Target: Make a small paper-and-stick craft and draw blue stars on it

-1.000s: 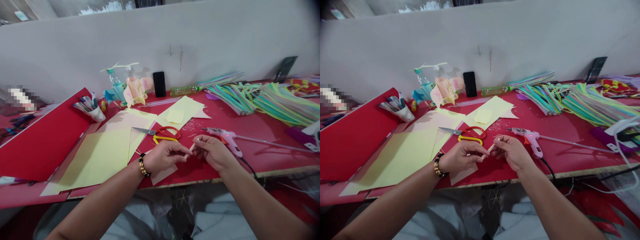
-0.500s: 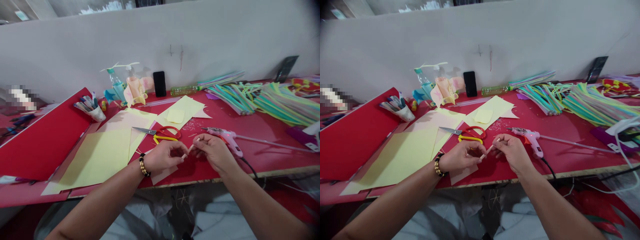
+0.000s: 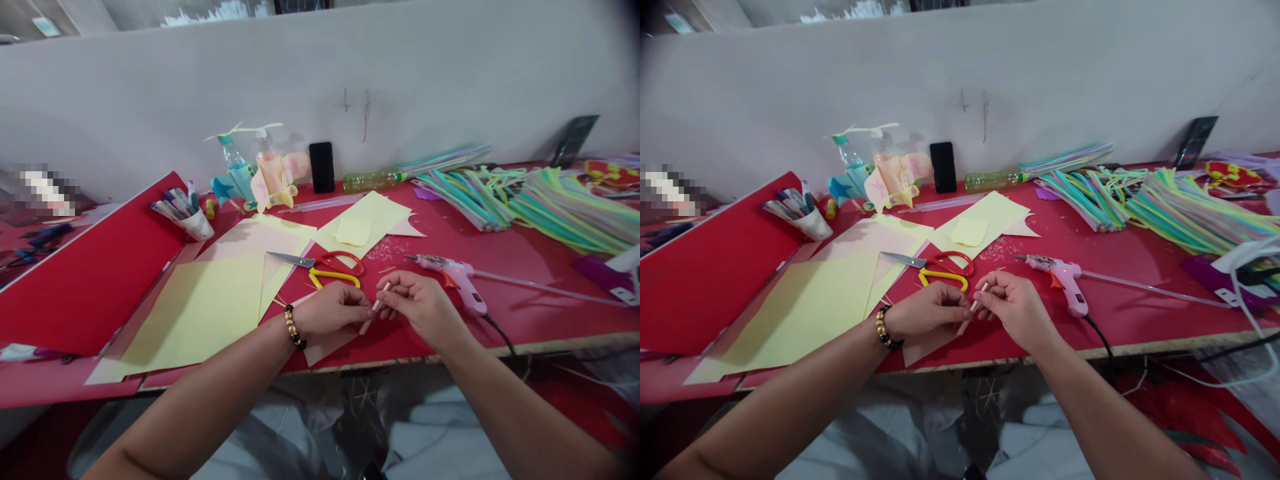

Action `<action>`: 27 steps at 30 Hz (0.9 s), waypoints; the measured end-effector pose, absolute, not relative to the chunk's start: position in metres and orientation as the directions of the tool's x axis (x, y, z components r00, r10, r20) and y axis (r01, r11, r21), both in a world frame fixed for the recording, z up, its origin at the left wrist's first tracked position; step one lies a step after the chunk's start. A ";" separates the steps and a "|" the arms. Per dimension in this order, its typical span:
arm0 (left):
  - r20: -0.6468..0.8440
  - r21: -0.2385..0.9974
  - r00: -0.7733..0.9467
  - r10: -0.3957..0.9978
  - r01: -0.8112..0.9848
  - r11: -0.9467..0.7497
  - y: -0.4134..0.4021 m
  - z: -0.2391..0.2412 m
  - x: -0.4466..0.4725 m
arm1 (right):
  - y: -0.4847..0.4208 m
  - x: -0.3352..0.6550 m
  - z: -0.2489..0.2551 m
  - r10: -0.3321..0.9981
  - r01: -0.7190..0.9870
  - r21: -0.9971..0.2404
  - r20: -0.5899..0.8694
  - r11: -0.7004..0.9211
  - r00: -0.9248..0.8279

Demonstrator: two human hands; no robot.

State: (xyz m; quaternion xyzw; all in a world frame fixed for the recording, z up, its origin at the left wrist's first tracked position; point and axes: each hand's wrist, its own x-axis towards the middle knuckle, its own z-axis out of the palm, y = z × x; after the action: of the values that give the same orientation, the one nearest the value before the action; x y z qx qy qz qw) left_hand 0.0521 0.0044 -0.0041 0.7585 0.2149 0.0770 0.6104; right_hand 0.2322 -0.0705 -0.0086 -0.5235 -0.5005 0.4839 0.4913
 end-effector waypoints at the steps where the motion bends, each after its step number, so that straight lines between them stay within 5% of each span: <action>1: -0.146 0.956 0.893 0.426 0.239 -0.172 0.004 -0.003 0.052 | -0.070 0.232 -0.009 0.999 0.047 -0.999 -0.017 -0.018 0.027; 27: -0.097 0.906 0.795 0.599 0.319 -0.278 0.000 -0.007 0.055 | -0.066 0.235 -0.010 0.997 0.057 -0.996 -0.066 -0.064 -0.048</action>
State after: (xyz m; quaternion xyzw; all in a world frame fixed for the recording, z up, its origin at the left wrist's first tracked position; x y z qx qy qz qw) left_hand 0.0550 -0.0004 -0.0068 0.7881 0.2911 0.1329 0.5258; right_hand 0.2346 -0.0664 -0.0100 -0.5172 -0.5094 0.5141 0.4569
